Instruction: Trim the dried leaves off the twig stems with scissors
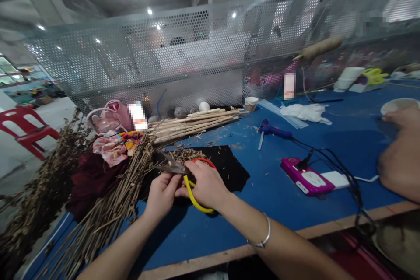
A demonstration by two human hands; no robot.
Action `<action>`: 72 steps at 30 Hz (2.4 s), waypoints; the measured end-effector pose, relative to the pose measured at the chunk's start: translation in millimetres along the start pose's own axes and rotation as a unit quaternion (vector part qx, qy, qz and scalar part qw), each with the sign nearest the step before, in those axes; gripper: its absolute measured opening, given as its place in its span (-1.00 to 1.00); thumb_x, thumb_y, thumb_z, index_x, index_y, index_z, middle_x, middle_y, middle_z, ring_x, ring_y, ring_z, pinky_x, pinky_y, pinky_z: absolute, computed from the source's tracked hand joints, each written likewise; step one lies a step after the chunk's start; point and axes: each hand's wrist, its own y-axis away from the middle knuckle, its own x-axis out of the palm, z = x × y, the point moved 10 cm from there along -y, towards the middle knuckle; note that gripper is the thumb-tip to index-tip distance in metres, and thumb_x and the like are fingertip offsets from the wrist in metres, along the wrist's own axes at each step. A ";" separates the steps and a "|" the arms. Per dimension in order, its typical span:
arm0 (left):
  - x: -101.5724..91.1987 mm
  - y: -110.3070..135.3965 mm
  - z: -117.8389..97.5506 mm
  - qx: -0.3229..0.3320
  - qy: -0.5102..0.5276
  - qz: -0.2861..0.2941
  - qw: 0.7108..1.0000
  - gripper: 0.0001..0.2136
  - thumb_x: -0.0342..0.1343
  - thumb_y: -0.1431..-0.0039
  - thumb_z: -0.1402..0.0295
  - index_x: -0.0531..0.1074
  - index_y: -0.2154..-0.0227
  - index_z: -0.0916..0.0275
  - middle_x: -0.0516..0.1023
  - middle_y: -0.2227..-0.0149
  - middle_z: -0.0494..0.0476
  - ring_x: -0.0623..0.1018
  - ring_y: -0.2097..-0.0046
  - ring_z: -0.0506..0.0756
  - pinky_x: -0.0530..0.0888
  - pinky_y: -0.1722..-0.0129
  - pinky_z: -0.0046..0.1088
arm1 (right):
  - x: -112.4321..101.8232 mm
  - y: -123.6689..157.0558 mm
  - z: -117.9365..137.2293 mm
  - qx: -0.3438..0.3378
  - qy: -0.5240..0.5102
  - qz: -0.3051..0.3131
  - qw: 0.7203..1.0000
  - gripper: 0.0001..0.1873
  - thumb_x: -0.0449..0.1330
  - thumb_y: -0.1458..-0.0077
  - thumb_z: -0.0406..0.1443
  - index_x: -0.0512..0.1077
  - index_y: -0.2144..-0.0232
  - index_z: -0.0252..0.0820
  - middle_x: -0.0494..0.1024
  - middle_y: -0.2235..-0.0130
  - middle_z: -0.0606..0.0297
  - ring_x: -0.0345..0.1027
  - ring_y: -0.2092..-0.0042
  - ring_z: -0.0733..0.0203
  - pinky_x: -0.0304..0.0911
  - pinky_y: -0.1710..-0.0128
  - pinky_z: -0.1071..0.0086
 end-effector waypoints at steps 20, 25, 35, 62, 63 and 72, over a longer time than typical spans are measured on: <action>5.0 2.2 -6.6 0.027 -0.054 0.026 0.998 -0.75 -0.05 -0.14 0.27 0.43 0.50 0.30 0.51 0.47 0.12 0.47 0.42 0.04 0.36 0.39 -0.53 | -5.8 0.2 2.3 -0.013 0.042 -0.030 0.999 -0.25 0.22 0.26 0.12 0.28 0.09 -0.22 0.39 0.27 0.16 0.30 0.27 0.09 0.21 0.31 0.31; 4.2 1.3 -1.3 0.020 -0.049 0.023 0.998 -0.78 -0.06 -0.15 0.27 0.41 0.40 0.29 0.50 0.42 0.10 0.47 0.37 0.04 0.35 0.37 -0.53 | -0.5 1.5 -5.0 0.017 0.001 -0.005 1.000 -0.36 0.22 0.21 0.08 0.30 0.12 -0.14 0.41 0.30 0.22 0.33 0.31 0.15 0.22 0.34 0.37; -2.0 -5.3 -0.4 0.029 -0.072 0.007 0.997 -0.83 -0.03 -0.12 0.30 0.39 0.39 0.29 0.42 0.45 0.04 0.38 0.40 -0.01 0.30 0.40 -0.57 | 2.6 -1.3 -14.3 0.037 -0.012 0.009 0.999 -0.46 0.22 0.15 0.02 0.33 0.14 -0.13 0.49 0.28 0.23 0.37 0.28 0.16 0.20 0.33 0.40; -4.4 4.2 -12.7 0.054 -0.088 -0.037 0.994 -0.78 -0.02 -0.13 0.34 0.50 0.30 0.28 0.55 0.32 0.14 0.49 0.32 0.05 0.38 0.29 -0.50 | 0.9 1.8 1.6 -0.027 -0.005 0.003 1.000 -0.27 0.22 0.21 0.09 0.26 0.07 -0.24 0.39 0.26 0.13 0.28 0.24 0.07 0.21 0.23 0.26; -5.6 4.7 -14.2 0.062 -0.093 -0.042 0.993 -0.79 -0.02 -0.13 0.34 0.50 0.31 0.27 0.55 0.33 0.14 0.49 0.32 0.05 0.38 0.30 -0.50 | 1.3 2.2 0.4 -0.024 -0.006 0.003 1.000 -0.28 0.22 0.21 0.09 0.26 0.07 -0.24 0.40 0.26 0.14 0.29 0.24 0.08 0.22 0.24 0.28; -5.9 4.3 -19.1 0.083 -0.138 -0.038 0.986 -0.79 -0.05 -0.16 0.34 0.47 0.35 0.27 0.51 0.41 0.09 0.45 0.37 0.02 0.33 0.35 -0.53 | 2.3 2.5 -8.2 -0.004 0.005 0.004 1.000 -0.41 0.19 0.13 0.03 0.29 0.09 -0.15 0.48 0.21 0.17 0.37 0.17 0.08 0.25 0.20 0.32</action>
